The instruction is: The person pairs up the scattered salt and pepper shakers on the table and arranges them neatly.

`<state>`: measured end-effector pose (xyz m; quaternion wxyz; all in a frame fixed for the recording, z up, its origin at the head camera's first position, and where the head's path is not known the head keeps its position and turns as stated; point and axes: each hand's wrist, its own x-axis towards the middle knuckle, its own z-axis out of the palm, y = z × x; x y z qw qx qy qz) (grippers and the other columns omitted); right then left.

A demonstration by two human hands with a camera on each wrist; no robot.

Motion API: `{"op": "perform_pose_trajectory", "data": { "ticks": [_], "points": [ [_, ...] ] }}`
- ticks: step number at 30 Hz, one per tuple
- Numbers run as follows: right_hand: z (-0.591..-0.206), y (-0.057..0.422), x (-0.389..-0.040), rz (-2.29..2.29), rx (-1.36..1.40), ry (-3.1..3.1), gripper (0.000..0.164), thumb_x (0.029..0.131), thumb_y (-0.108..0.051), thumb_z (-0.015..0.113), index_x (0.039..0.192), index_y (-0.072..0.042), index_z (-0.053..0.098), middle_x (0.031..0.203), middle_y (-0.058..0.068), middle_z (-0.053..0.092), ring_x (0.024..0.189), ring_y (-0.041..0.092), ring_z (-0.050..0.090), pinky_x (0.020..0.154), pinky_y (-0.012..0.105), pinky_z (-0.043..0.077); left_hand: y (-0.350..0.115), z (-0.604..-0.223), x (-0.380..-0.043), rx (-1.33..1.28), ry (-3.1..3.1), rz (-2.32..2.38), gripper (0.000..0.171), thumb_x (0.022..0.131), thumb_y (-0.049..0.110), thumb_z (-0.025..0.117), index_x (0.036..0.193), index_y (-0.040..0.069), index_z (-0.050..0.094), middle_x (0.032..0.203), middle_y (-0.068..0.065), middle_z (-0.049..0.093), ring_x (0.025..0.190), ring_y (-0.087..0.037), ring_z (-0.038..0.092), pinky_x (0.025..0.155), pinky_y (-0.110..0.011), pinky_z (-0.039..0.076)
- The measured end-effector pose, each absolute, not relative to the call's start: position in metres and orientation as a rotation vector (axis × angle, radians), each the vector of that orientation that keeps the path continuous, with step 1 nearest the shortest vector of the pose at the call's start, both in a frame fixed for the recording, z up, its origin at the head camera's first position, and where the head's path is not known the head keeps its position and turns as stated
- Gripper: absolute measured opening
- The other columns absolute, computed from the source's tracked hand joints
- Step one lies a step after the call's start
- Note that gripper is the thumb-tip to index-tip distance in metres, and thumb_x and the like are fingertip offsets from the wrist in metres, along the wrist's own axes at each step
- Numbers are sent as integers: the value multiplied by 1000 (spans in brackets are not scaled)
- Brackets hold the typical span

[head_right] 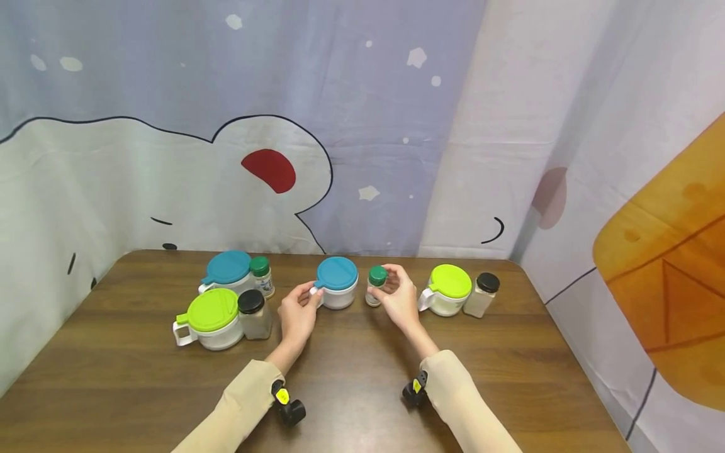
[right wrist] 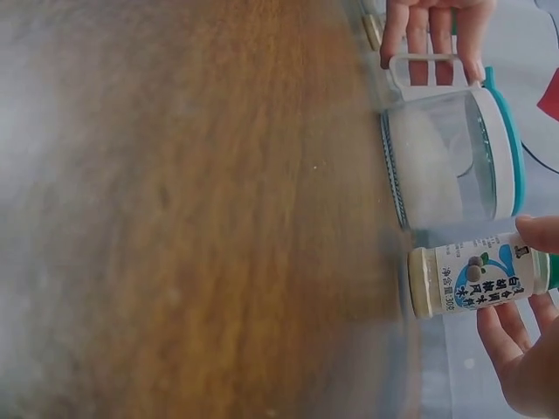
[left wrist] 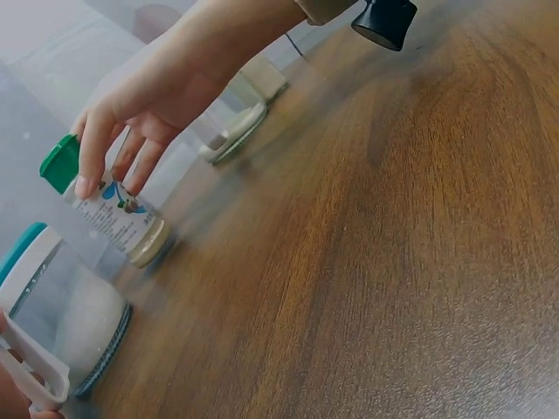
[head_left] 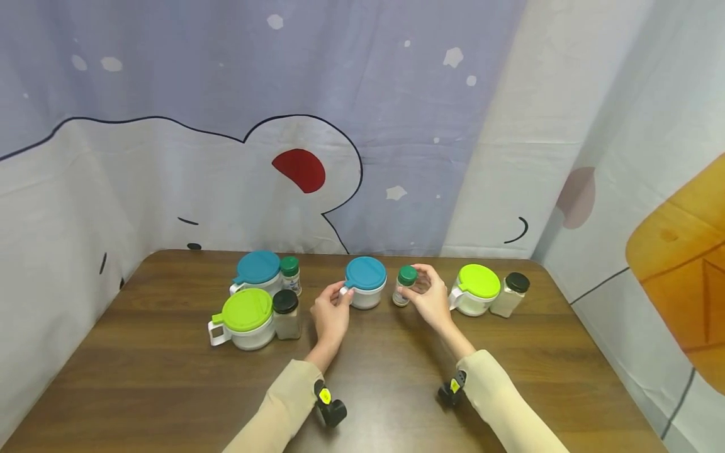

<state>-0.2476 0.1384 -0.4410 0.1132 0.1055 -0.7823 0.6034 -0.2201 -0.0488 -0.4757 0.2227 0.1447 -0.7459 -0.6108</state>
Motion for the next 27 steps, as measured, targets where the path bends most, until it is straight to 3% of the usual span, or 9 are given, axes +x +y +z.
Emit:
{"op": "perform_pose_trajectory", "data": {
  "ticks": [12, 19, 27],
  "points": [
    [-474, 141, -275, 1752, 276, -2296, 51, 74, 3, 78, 120, 0, 56, 111, 21, 66, 102, 33, 65, 89, 37, 56, -53, -478, -224, 361, -2089, -1669, 25, 85, 12, 72, 108, 3, 70, 107, -15, 72, 97, -26, 70, 83, -39, 57],
    [-450, 139, -264, 1759, 382, -2334, 51, 75, 8, 75, 120, 11, 52, 113, 32, 63, 107, 44, 62, 93, 50, 52, -55, -479, -227, 363, -2102, -1682, 26, 86, 12, 71, 110, 2, 70, 109, -15, 71, 98, -27, 70, 85, -40, 57],
    [-446, 138, -260, 1734, 401, -2353, 49, 76, 8, 74, 120, 10, 53, 115, 31, 63, 108, 44, 62, 93, 48, 52, -53, -477, -227, 350, -2106, -1672, 25, 86, 10, 71, 109, 2, 70, 109, -16, 71, 99, -28, 69, 85, -40, 57]
  ]
}}
